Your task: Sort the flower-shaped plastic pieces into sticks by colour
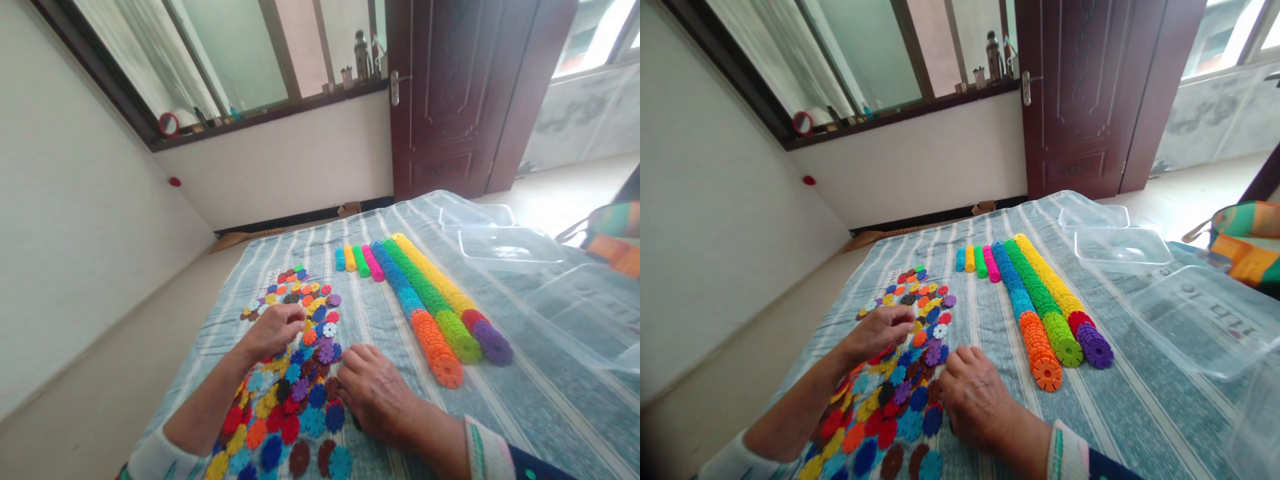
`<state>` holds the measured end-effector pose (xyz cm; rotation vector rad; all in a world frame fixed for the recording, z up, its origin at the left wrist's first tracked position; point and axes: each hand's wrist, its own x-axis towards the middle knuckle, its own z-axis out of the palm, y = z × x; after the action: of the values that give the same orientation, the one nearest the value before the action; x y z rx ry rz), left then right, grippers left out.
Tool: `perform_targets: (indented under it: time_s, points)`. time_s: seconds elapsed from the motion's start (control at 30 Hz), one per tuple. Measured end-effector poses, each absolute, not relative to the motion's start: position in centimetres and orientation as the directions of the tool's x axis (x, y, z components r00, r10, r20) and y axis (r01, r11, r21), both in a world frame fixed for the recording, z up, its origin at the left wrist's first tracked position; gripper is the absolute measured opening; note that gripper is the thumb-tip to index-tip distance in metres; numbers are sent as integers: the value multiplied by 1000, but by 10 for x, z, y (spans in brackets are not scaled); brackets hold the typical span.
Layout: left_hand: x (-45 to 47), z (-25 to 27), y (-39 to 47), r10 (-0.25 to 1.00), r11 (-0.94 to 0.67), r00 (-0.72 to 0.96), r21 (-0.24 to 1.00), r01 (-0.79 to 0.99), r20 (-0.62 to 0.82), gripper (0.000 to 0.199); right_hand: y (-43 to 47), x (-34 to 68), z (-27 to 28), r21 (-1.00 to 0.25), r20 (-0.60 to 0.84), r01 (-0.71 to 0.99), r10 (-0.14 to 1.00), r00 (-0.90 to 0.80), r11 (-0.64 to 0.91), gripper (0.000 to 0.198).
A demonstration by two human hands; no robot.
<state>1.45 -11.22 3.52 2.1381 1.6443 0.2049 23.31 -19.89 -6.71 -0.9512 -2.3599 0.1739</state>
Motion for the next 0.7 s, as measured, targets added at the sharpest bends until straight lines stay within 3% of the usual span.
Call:
perform_targets:
  time_s: [0.2, 0.37, 0.7]
  points:
    - [61, 12, -47, 948, -314, 310, 407, 858, 79, 20, -197, 230, -73, -297, 492, 597, 656, -573, 745, 11]
    - [96, 1, -3, 931, -356, 306, 312, 881, 197, 22, -195, 228, -77, -299, 519, 603, 656, -547, 739, 10]
    - [122, -11, 37, 915, -388, 352, 192, 901, 196, 25, -194, 227, -76, -284, 541, 595, 638, -548, 752, 11]
